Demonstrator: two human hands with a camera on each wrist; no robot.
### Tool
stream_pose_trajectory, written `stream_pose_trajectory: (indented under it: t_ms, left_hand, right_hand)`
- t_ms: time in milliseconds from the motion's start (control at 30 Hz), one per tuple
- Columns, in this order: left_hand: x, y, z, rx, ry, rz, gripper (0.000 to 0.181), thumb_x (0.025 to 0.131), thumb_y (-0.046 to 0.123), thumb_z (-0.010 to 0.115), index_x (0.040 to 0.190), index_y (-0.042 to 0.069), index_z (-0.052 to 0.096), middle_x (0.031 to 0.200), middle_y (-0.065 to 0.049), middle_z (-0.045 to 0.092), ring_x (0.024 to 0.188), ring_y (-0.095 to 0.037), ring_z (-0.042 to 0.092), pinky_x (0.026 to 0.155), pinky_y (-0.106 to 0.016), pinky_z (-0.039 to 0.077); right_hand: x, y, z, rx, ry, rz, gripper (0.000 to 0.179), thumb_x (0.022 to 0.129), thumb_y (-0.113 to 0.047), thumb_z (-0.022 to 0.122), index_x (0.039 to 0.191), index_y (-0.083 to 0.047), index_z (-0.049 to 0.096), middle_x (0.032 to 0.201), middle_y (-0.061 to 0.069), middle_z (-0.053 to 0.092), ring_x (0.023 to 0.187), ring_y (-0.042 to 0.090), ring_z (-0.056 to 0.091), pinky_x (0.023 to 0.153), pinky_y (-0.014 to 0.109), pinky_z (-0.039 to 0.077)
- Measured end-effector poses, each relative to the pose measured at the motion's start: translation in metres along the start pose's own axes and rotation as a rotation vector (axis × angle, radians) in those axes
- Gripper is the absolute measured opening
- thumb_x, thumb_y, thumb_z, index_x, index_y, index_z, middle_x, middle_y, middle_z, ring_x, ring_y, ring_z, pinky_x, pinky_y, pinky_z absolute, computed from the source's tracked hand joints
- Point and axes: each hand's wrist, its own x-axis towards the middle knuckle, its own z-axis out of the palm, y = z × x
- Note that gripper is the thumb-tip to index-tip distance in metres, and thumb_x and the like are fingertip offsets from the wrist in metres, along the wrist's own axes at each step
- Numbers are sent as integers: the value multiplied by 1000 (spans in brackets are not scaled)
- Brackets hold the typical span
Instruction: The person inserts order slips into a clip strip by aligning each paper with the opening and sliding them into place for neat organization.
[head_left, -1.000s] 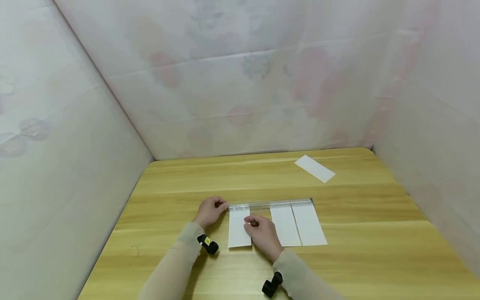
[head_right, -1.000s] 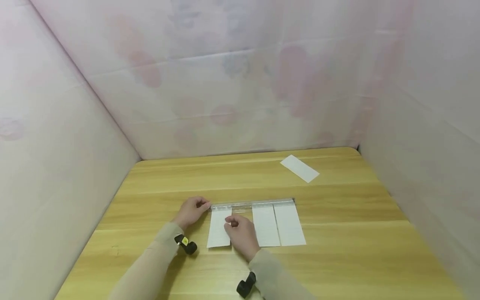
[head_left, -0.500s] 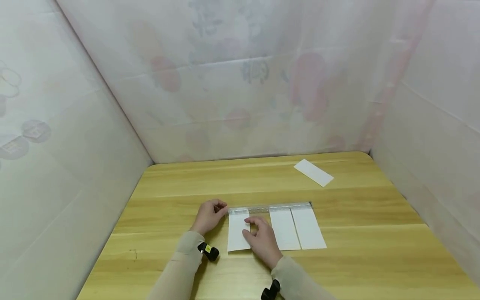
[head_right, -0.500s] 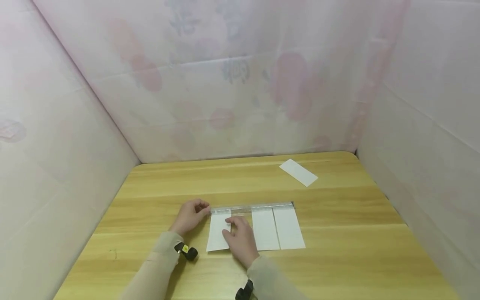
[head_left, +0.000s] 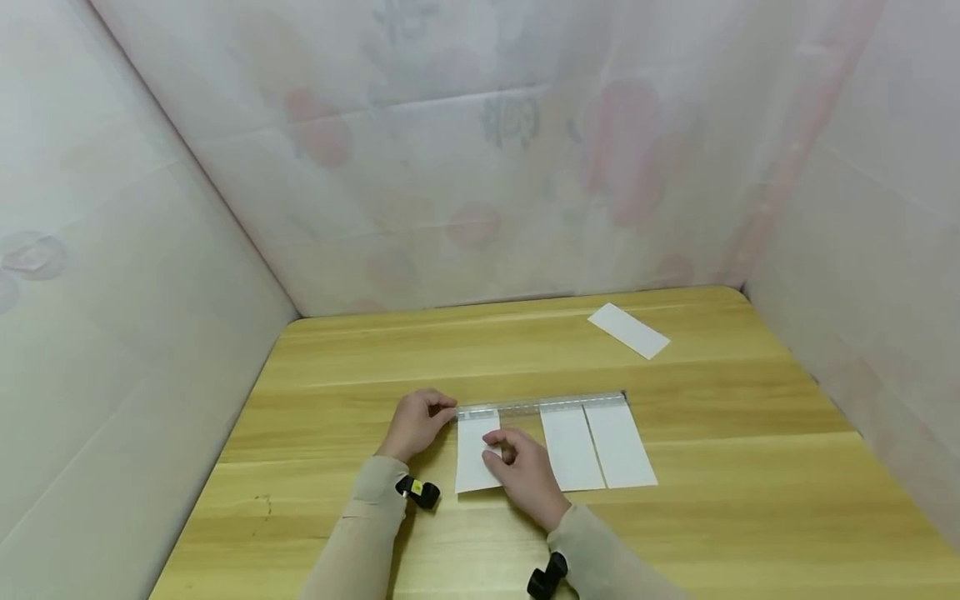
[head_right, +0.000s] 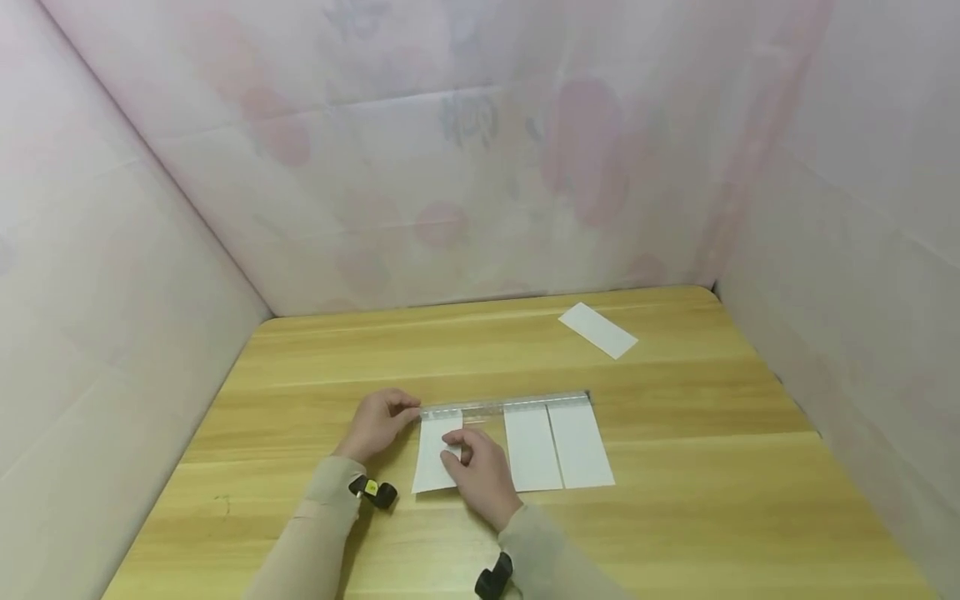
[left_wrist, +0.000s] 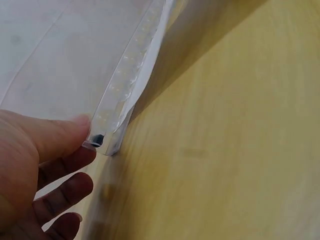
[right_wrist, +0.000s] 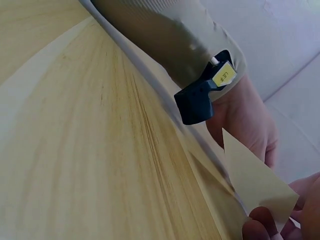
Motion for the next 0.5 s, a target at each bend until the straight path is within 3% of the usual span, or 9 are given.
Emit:
stream_pose_trajectory:
  t_ms: [200,500]
  left_hand:
    - [-1,-1,1,9,6,-13,7,87,16,73,92,14,77,93,3,69,89,-16,63,80,-36,51]
    - [1,-6,1,-58,-7,-38,7,89,19,71,94,17,76,94,3,69,88,-15,62,78,-35,51]
  right_hand:
    - [1,1,-1,11,-28,9,12,93,-15,65,103,-10,70,86,-6,64,73,12,56,65,24,49]
    - [3,1,-1,25,-36,21,13,92,-17,67,103,-11,70,90,-5,65,79,13,57,68,25,50]
